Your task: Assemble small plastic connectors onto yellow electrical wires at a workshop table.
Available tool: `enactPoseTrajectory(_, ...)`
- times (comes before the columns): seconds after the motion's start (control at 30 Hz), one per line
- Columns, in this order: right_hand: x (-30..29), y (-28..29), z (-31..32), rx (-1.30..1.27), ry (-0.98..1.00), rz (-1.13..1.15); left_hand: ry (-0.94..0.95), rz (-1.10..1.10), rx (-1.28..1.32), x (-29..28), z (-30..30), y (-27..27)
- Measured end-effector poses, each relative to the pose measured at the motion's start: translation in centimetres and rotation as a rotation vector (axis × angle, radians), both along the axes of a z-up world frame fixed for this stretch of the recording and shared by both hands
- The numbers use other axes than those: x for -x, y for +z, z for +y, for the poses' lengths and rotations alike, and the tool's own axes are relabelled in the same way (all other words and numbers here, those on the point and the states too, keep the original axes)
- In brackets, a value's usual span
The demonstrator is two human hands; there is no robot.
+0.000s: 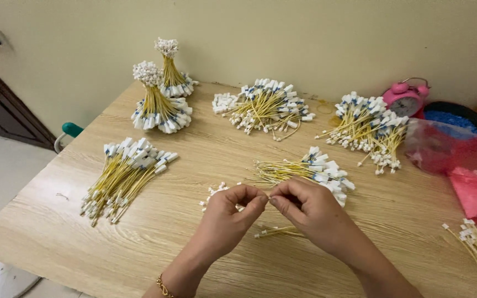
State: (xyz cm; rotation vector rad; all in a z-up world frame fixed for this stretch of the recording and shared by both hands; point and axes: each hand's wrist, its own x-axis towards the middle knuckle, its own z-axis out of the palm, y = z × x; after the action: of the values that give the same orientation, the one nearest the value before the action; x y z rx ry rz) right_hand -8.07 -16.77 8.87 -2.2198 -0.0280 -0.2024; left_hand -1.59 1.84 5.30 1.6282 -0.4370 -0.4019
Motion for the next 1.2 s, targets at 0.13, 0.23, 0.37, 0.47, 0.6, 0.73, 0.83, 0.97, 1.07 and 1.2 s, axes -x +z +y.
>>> enactPoseTrajectory(0.13,-0.1,-0.9,0.0,-0.097,-0.060,0.099,-0.029,0.005,0.054,-0.3,0.0,-1.0)
enactPoseTrajectory(0.23,-0.4,-2.1,-0.7,-0.161,-0.065,0.088,-0.073,0.071,0.167,-0.5,-0.3,-1.7)
enactPoseTrajectory(0.37,-0.5,-3.1,-0.9,-0.244,-0.048,0.038,-0.076,0.175,0.269,-0.7,-0.6,-2.3)
enactPoseTrajectory(0.47,-0.5,-3.1,-0.9,-0.281,-0.047,0.027,-0.061,0.204,0.310,-0.9,-0.8,-2.8)
enactPoseTrajectory(0.6,-0.7,-3.6,-1.1,-0.258,-0.056,0.048,-0.033,0.197,0.327,-0.7,-1.0,-2.2)
enactPoseTrajectory(0.73,-0.5,-3.0,-0.6,-0.237,-0.062,0.071,-0.009,0.158,0.324,-0.5,-1.0,-2.2)
enactPoseTrajectory(0.83,-0.2,-2.4,0.0,-0.268,-0.048,0.074,0.039,0.055,0.267,-0.2,-0.9,-2.0)
enactPoseTrajectory(0.97,-0.1,-2.4,0.0,-0.257,-0.050,0.031,0.051,-0.018,0.224,0.1,-1.0,-2.0)
enactPoseTrajectory(1.07,-0.2,-2.5,0.0,-0.249,-0.064,0.026,0.027,0.005,0.254,0.1,-1.0,-2.1)
enactPoseTrajectory(1.2,0.0,-2.1,0.3,-0.247,-0.093,0.039,0.010,0.019,0.273,0.1,-1.3,-2.8)
